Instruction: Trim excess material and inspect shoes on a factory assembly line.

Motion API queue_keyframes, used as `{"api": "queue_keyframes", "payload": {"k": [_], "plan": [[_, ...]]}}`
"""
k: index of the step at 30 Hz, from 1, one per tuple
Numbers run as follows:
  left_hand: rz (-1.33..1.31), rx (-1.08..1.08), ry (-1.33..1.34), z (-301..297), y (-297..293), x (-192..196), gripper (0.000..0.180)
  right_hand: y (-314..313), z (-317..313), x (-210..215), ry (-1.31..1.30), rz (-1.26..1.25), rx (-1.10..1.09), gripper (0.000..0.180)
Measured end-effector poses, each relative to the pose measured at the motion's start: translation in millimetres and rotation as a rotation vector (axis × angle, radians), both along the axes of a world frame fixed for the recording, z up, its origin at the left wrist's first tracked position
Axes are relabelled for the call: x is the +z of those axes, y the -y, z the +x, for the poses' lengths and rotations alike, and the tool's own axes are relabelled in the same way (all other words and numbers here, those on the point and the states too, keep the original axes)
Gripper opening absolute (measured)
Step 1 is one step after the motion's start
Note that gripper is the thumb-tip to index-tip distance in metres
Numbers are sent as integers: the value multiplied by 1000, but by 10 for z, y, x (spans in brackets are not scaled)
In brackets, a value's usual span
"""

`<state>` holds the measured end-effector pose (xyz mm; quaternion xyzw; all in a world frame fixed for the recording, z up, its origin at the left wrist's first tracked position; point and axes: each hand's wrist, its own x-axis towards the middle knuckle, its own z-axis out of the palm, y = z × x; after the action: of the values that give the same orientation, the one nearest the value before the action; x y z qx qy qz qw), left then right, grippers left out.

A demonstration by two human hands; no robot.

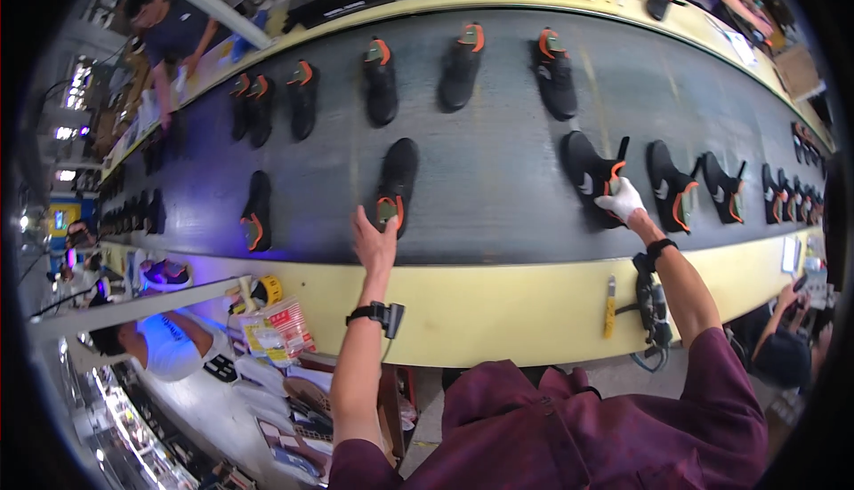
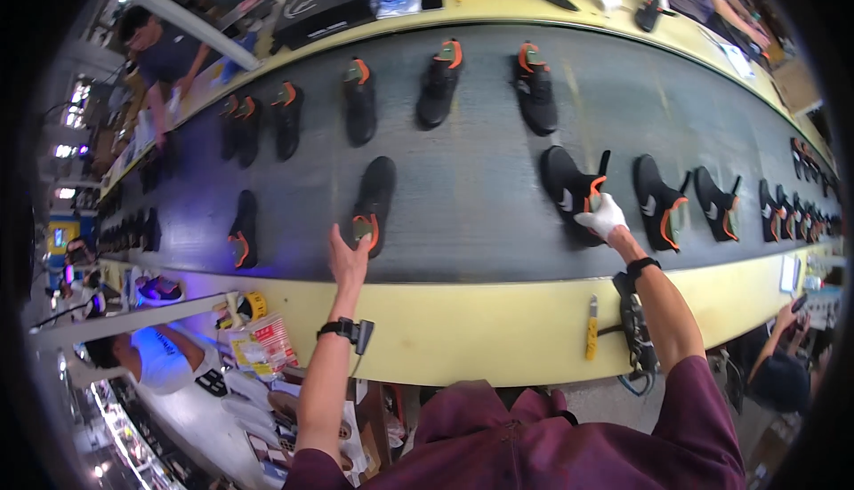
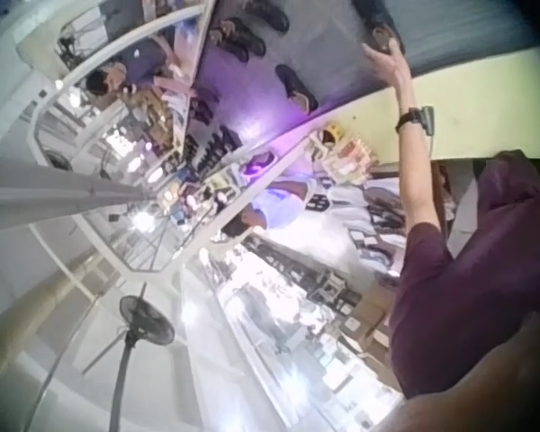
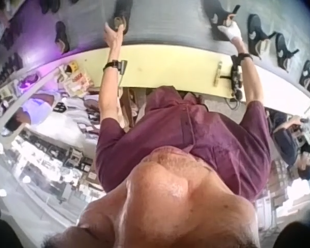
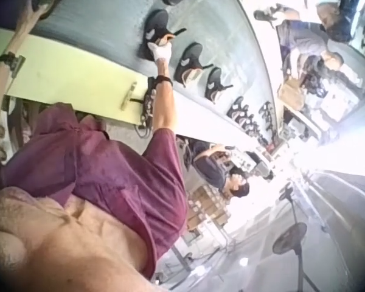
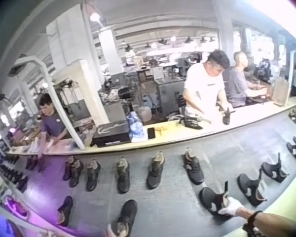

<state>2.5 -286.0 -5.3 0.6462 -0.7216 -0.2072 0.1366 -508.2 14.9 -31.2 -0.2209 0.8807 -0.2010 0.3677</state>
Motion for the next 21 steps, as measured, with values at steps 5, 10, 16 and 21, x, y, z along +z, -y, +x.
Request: {"api": "queue_keyframes", "payload": {"k": [5, 10, 16, 21], "plan": [[-223, -335, -134, -510, -493, 476, 72, -299, 764, 375, 508, -360, -368, 40], [590, -617, -606, -885, -2194, 278, 87, -771, 2038, 405, 549, -361, -524, 55], [614, -849, -262, -748, -3159, 269, 123, -1606, 3182, 529, 284, -177, -175, 81], [347, -976, -44, -449, -3271, 150, 110, -2030, 2894, 503, 71, -179, -32, 36]]}}
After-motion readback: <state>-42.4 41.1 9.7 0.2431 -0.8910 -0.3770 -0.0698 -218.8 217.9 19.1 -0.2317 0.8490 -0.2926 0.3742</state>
